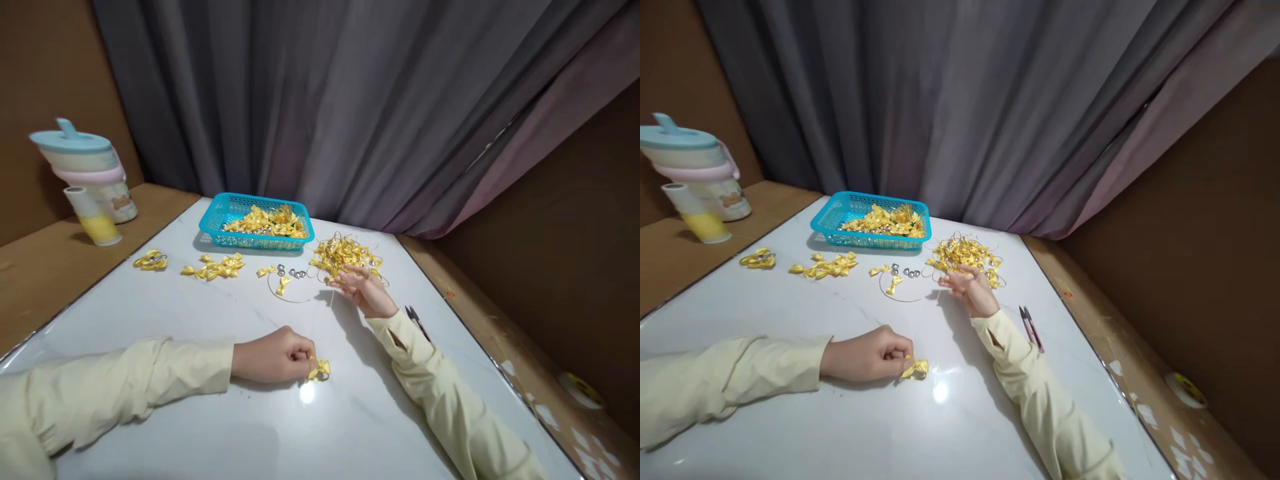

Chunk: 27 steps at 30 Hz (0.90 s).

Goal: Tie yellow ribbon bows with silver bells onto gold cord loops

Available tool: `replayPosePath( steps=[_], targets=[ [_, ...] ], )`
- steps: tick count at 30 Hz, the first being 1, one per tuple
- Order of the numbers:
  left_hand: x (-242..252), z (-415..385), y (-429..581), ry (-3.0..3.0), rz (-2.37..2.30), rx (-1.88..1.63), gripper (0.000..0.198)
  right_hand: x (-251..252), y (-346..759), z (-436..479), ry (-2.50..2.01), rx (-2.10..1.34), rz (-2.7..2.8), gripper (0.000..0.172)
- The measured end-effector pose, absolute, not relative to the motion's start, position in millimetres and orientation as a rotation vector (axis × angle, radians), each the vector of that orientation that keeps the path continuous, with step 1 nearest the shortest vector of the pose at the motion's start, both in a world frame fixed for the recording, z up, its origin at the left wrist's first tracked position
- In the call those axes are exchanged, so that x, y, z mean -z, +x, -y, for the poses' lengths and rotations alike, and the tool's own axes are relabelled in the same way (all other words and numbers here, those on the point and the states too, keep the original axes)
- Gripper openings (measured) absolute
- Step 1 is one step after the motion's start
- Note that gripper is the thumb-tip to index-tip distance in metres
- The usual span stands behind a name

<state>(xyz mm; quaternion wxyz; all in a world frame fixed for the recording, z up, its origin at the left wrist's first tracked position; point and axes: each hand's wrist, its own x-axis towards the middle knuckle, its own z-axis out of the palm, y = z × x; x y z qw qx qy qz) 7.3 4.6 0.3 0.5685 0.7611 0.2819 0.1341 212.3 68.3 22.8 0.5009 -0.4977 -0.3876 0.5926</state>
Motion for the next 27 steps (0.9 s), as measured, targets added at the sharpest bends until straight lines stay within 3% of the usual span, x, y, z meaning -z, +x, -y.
replayPosePath(
  steps=[4,8,11,16,20,23,27],
  targets=[
    [4.5,-4.3,7.3,1.801,-0.639,-0.361,0.015,-18.7,208.4,-63.0,-1.191,-1.603,0.930,0.028],
    [8.1,-3.9,5.8,1.808,-0.625,-0.403,0.011,-21.5,204.1,-53.0,-1.187,-1.776,0.969,0.027],
    [7.7,-3.8,4.6,1.825,-0.622,-0.421,0.013,-22.7,205.3,-47.6,-1.127,-1.915,0.933,0.041],
    [6.2,-4.5,4.4,1.779,-0.640,-0.393,0.010,-23.1,214.1,-38.9,-1.028,-2.059,0.996,0.081],
    [6.4,-5.5,4.6,1.753,-0.647,-0.375,0.010,-24.0,217.4,-31.5,-1.034,-2.087,0.961,0.090],
    [6.0,-5.7,5.7,1.708,-0.675,-0.402,0.017,-21.8,219.6,-29.9,-1.107,-2.041,0.900,0.082],
    [3.2,-5.9,6.1,1.570,-0.685,-0.447,0.022,-15.3,222.7,-30.1,-1.160,-1.978,0.878,0.048]
  ],
)
